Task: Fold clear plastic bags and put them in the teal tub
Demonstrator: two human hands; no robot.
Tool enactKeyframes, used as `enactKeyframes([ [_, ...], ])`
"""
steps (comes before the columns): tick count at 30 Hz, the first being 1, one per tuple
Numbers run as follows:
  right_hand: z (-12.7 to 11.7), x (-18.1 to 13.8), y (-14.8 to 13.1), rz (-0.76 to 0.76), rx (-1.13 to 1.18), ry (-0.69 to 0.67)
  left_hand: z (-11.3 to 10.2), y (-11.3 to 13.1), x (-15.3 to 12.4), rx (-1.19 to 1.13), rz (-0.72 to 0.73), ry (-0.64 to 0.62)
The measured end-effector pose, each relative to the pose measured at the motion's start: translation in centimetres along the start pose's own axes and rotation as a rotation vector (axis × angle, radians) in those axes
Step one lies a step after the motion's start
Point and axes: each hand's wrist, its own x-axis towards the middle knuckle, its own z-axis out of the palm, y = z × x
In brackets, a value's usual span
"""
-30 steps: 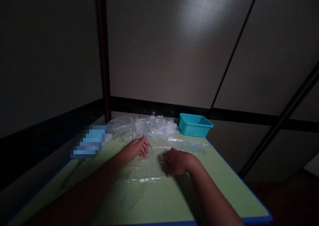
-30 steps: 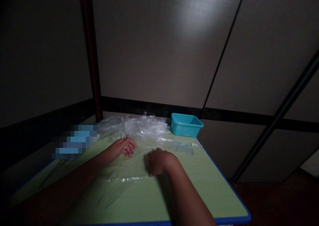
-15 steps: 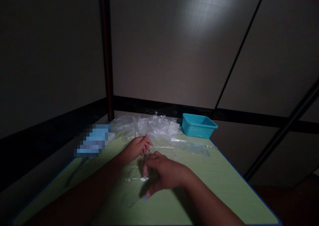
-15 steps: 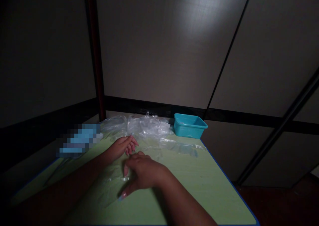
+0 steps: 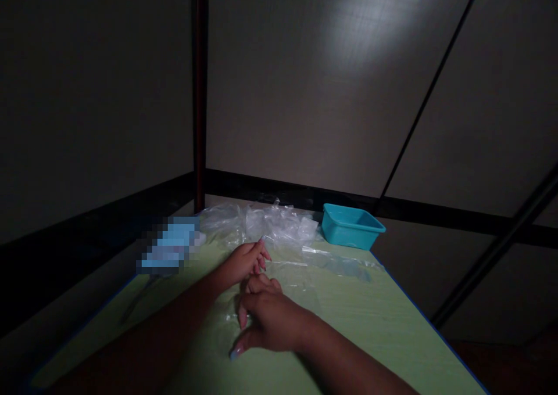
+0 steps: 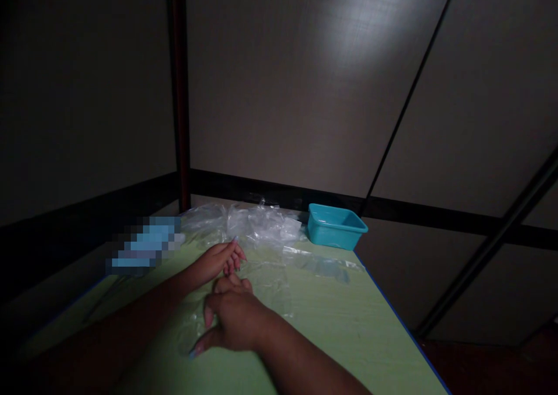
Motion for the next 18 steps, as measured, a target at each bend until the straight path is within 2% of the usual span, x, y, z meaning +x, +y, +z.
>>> enactKeyframes([
  [6, -0.2, 0.0, -0.1, 0.017, 0.038, 0.021, 0.0, 0.3, -0.1, 0.002, -0.018, -0.021],
  [11, -0.5, 0.3, 0.9, 0.039, 0.312, 0.126, -0.2, 1.2, -0.5, -0.008, -0.02, -0.062],
  [15, -0.2, 0.8, 2.4, 0.146, 0.671, 0.124, -0.8, 1.8, -1.0, -0.005, -0.067, -0.186],
  [18, 0.1, 0.9, 3.0, 0.228, 0.771, 0.169, -1.3, 2.0, -1.3, 0.014, -0.101, -0.316],
])
